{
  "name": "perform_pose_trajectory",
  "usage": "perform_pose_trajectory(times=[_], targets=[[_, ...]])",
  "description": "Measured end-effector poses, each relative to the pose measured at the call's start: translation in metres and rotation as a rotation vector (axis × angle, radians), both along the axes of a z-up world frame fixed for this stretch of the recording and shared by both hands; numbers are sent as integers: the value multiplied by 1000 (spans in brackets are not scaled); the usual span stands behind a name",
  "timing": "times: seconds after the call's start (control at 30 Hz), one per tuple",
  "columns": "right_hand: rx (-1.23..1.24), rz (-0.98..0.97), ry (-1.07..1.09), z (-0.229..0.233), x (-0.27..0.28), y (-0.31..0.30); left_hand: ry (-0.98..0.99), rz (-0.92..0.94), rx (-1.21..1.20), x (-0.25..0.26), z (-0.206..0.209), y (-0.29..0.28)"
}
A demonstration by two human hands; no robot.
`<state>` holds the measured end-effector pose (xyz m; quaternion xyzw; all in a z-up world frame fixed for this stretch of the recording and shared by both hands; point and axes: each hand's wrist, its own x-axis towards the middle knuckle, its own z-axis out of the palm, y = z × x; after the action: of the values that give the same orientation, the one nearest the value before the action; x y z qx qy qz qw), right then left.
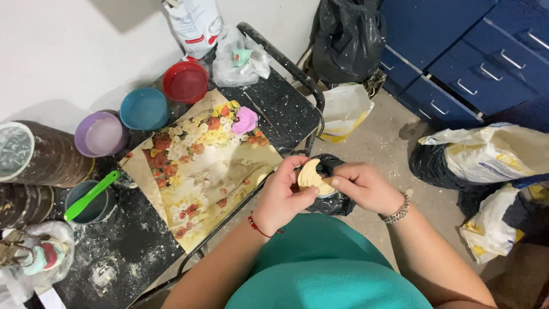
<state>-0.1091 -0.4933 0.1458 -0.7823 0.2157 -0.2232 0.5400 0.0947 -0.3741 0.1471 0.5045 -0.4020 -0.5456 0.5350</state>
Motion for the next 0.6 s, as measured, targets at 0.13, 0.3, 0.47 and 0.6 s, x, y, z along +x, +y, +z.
perform_pose_trajectory(times=[0.13,0.3,0.47,0.6], targets=[[20,73,-105,-31,10,9,3,-8,62,6,10,6],[209,-28,-310,-53,21,34,83,-53,12,4,4,8],[194,-54,-312,-51,19,39,124,-68,18,2,1,9],[188,-83,-254,-59,11,38,113,-40,73,-1,-3,7]])
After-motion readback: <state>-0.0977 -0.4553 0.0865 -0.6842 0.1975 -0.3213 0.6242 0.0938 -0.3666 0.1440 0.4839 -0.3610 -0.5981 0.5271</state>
